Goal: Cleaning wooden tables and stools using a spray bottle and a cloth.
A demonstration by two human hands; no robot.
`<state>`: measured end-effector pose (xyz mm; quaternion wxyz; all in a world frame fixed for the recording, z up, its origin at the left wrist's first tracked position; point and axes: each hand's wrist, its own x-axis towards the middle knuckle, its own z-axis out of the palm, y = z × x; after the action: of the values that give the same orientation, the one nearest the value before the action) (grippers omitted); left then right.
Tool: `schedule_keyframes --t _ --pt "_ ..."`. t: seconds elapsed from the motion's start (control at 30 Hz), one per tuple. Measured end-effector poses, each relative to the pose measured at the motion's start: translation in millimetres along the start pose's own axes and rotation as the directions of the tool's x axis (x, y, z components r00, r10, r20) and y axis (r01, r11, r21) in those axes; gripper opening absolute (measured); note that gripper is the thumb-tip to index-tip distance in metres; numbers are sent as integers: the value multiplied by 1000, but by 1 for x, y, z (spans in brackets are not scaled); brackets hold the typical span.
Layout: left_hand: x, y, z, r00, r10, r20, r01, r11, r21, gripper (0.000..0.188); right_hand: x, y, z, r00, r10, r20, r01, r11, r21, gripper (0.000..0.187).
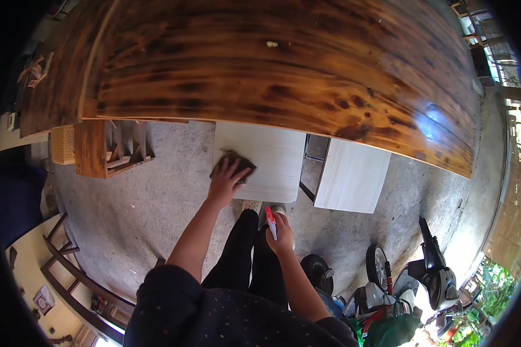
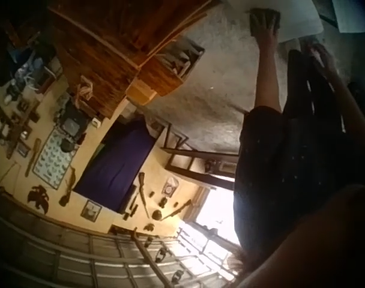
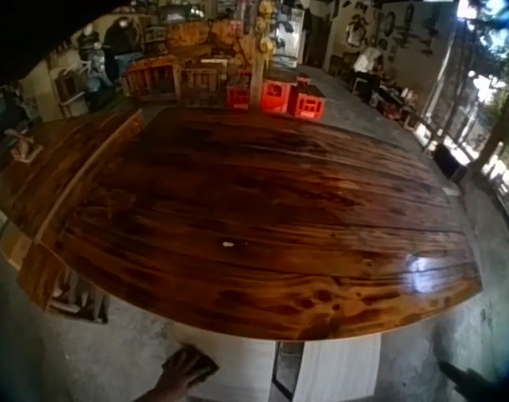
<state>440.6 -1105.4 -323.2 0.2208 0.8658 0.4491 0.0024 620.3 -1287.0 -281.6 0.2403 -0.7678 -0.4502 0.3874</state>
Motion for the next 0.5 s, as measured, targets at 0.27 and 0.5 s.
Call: schedule_keyframes --t 0.27,0.5 --pt "141 6 49 801 -513 -308 563 821 94 45 42 43 -1 998 -56 15 55 996 68 58" --pt "162 94 77 980 182 -85 -176 982 70 46 35 54 -2 987 100 124 -120 979 164 71"
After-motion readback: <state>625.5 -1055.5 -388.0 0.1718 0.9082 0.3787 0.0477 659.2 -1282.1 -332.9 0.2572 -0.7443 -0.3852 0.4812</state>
